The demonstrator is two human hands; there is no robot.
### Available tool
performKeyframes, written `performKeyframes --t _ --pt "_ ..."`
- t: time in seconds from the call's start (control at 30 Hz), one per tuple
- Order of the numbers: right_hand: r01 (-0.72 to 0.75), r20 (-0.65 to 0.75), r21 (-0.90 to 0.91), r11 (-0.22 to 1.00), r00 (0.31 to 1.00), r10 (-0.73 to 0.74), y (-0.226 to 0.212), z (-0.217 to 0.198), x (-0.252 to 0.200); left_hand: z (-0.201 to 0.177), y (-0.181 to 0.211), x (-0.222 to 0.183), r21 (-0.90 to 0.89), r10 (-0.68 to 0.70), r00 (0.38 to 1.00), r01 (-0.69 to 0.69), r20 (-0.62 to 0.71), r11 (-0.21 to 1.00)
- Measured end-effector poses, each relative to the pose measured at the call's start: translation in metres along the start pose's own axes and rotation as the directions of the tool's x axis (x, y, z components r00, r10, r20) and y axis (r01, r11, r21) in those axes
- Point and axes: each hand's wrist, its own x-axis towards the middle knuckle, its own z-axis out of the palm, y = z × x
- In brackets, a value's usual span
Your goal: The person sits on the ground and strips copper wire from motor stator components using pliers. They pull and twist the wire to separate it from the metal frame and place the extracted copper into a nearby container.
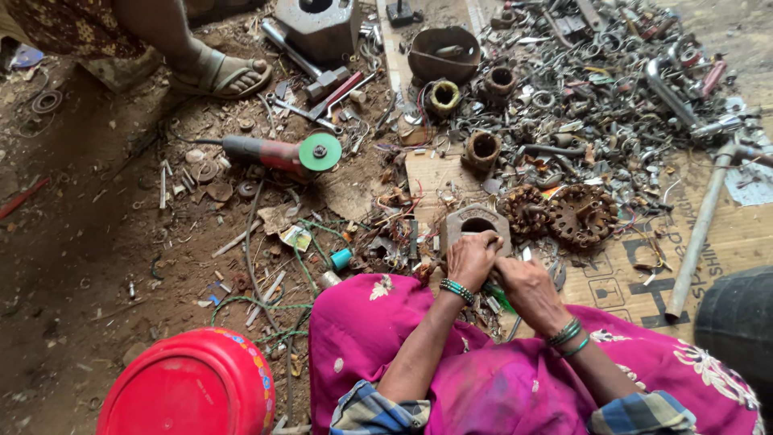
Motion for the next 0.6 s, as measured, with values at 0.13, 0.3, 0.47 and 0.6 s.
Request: performKeyframes --t 0.13,0.3,0.47,0.6 --pt "-0.248 0.167 0.667 0.702 0.969 0.183 0.019 0.011 -0.004 -0.005 0.013 0.001 -0.043 0.227 0.971 -0.224 0.072 0.974" --pt "-0.349 0.342 0.919 0.183 0.937 0.071 0.057 0.002 -0.020 -0.002 0.020 -0.008 -0.080 0.398 0.917 -0.400 -0.038 0.913" --pt "-0.448 0.440 0.893 0.026 0.886 0.149 0.063 0.006 -0.011 -0.015 0.030 0.004 -0.407 0.137 0.903 0.044 0.406 0.912" --pt "-0.376 0.402 0.915 -0.146 0.880 0.254 0.070 0.006 -0.007 -0.030 0.039 -0.004 -0.474 0.288 0.904 -0.113 0.315 0.873"
